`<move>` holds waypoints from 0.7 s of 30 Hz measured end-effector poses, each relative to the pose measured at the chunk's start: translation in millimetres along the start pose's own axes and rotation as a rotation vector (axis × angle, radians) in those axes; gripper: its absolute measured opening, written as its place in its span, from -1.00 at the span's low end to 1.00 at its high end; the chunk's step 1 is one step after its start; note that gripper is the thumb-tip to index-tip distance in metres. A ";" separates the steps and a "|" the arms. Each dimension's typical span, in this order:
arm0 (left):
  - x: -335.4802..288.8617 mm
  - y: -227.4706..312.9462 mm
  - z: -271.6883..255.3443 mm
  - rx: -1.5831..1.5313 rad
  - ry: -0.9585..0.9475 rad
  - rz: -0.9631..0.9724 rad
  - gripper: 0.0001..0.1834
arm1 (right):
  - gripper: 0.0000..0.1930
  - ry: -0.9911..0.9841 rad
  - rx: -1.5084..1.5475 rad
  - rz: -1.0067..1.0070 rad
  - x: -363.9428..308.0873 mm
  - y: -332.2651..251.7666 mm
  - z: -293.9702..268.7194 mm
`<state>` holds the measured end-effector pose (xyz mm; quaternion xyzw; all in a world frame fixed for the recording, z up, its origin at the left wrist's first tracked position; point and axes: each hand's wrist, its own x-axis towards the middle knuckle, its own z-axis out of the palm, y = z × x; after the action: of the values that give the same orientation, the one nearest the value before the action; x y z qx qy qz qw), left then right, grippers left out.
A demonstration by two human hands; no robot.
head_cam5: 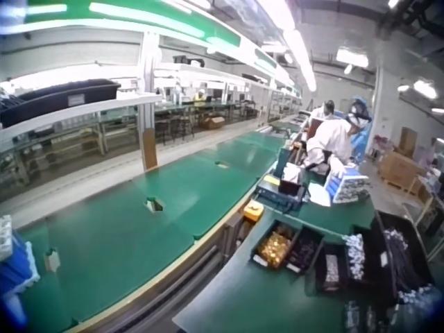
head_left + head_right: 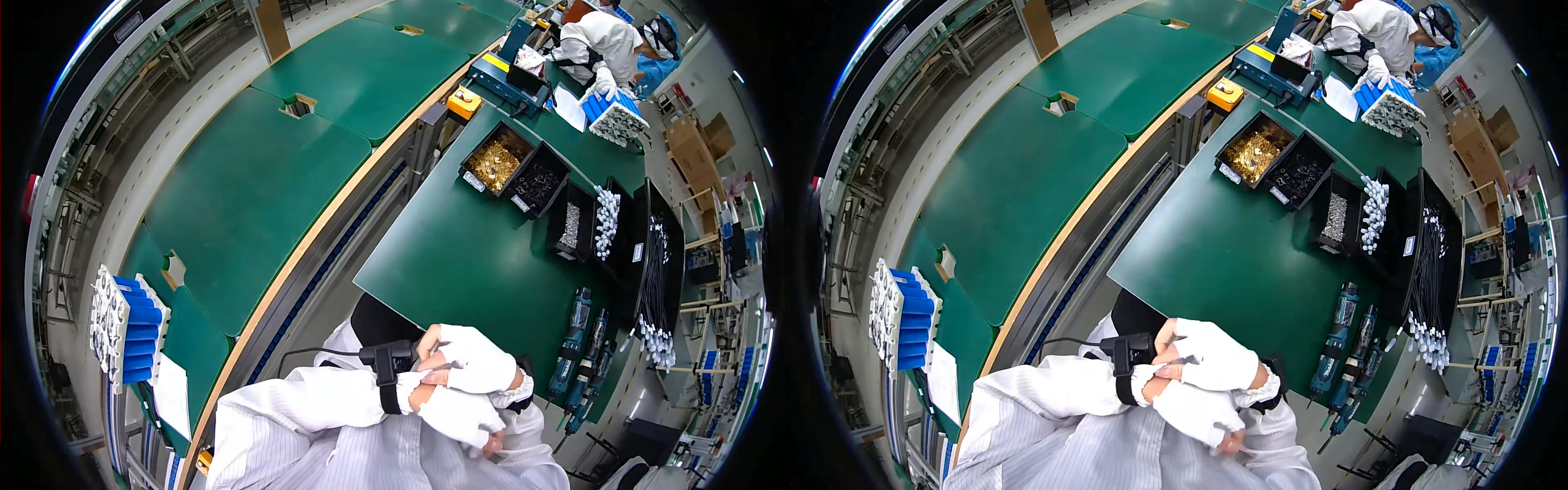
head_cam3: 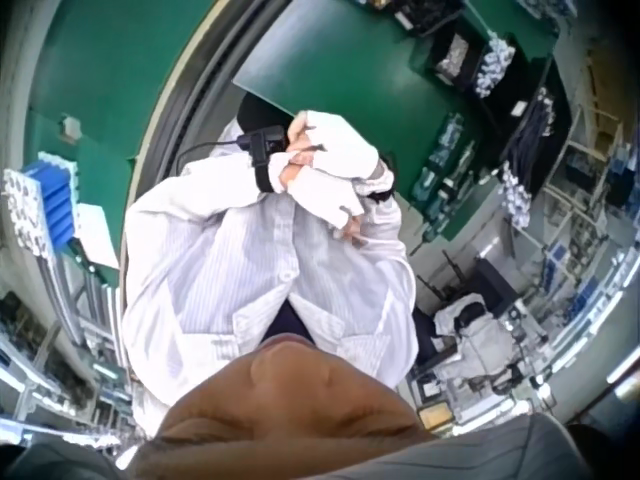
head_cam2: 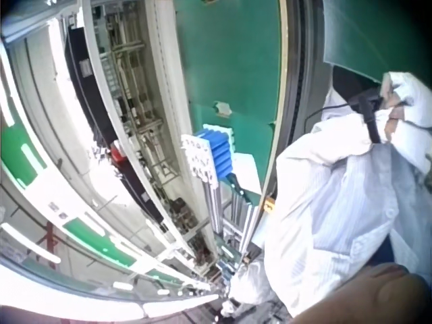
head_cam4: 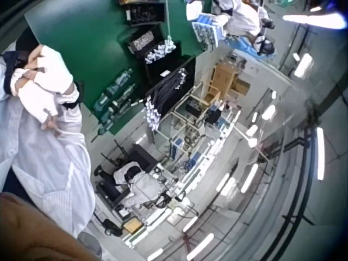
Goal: Assembling components and wiring for large battery pack modules on a factory assembly line using electric screwdrivers and wire connectors.
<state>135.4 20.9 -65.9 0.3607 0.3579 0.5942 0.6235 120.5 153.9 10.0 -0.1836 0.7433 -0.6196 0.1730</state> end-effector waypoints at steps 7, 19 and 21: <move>0.8 12.9 -28.5 -0.061 0.139 0.016 -0.64 | -0.67 0.210 -0.215 0.193 11.5 -43.0 7.7; -0.5 27.0 -63.9 -0.130 0.272 0.052 -0.67 | -0.79 0.178 -0.547 -0.197 31.3 -22.7 34.1; 4.2 30.2 -70.0 -0.140 0.281 0.067 -0.68 | -0.80 0.301 0.690 0.071 8.4 18.9 60.3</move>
<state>59.7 27.9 -73.4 0.2413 0.3871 0.6830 0.5705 141.3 101.2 -19.2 0.0044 0.5139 -0.8473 0.1346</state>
